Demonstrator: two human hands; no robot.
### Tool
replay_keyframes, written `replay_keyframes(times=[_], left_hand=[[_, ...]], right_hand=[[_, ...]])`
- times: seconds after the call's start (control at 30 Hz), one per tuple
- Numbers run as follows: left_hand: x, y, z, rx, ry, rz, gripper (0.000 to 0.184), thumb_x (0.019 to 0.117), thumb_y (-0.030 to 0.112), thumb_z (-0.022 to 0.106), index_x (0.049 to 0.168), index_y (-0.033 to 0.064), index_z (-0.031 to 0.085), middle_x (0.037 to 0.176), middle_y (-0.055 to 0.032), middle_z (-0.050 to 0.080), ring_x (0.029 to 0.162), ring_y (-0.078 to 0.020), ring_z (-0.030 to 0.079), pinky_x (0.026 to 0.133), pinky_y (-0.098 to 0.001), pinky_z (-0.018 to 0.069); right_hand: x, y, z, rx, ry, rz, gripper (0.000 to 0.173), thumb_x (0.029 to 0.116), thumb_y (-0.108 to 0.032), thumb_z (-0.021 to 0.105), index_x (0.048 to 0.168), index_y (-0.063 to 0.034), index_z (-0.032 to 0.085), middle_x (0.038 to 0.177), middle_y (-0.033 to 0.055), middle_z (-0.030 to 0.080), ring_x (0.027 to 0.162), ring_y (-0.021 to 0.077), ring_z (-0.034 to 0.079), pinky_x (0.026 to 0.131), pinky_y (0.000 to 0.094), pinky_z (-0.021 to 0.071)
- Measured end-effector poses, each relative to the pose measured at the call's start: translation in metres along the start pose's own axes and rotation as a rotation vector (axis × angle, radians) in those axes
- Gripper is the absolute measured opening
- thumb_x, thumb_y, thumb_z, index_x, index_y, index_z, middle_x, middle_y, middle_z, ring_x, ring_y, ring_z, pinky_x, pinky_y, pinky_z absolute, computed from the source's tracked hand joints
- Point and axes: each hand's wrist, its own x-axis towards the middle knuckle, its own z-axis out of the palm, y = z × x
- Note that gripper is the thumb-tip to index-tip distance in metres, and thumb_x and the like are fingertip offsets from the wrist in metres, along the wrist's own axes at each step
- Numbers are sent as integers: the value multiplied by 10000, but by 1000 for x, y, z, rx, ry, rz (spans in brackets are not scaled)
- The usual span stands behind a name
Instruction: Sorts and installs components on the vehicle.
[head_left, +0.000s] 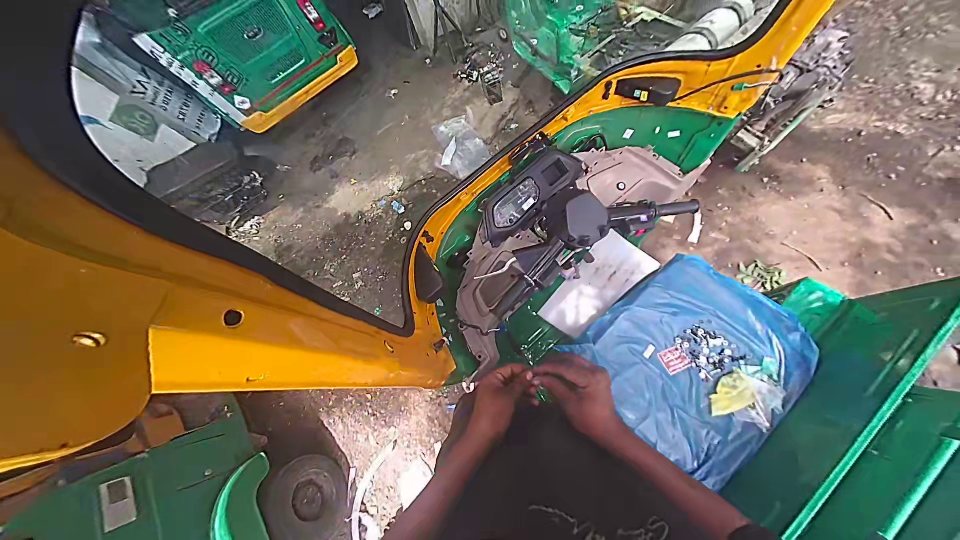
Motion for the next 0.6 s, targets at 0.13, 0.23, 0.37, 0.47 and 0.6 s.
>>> replay_keyframes(times=[0.13, 0.23, 0.37, 0.47, 0.6], left_hand=[[-4, -1, 0, -66, -26, -19, 172, 968, -20, 641, 1122, -76, 691, 932, -168, 736, 785, -232, 731, 749, -393, 640], [-9, 1, -2, -111, -22, -75, 173, 978, -18, 623, 1130, -75, 681, 923, -160, 741, 789, -232, 738, 754, -397, 642], [-12, -1, -7, -239, -15, -161, 174, 983, -14, 620, 1138, -60, 684, 927, -153, 744, 784, -221, 740, 762, -387, 641], [-12, -8, -13, -410, -44, -210, 154, 979, -25, 620, 1105, -29, 709, 924, -144, 756, 771, -199, 746, 745, -347, 639], [-10, -21, -23, -621, -157, -229, 134, 973, 19, 635, 1042, 43, 748, 908, -111, 751, 747, -158, 733, 722, -293, 630]], right_hand=[[-3, 4, 7, -94, 16, -73, 124, 906, -202, 796, 998, -118, 797, 1001, -5, 766, 965, 87, 718, 884, 275, 615], [-4, 7, 8, -165, -20, -109, 122, 929, -218, 770, 983, -109, 783, 991, 5, 759, 961, 81, 714, 880, 256, 606], [-8, 10, 9, -195, -66, -117, 120, 946, -215, 751, 992, -108, 782, 990, 7, 760, 982, 87, 712, 906, 256, 596], [-9, 9, 10, -141, -60, -119, 105, 943, -193, 755, 985, -103, 789, 1007, 13, 768, 1006, 105, 718, 935, 284, 599], [-8, 6, 14, 6, -36, -98, 98, 929, -158, 769, 992, -91, 804, 1036, 37, 776, 1009, 138, 732, 929, 325, 616]])
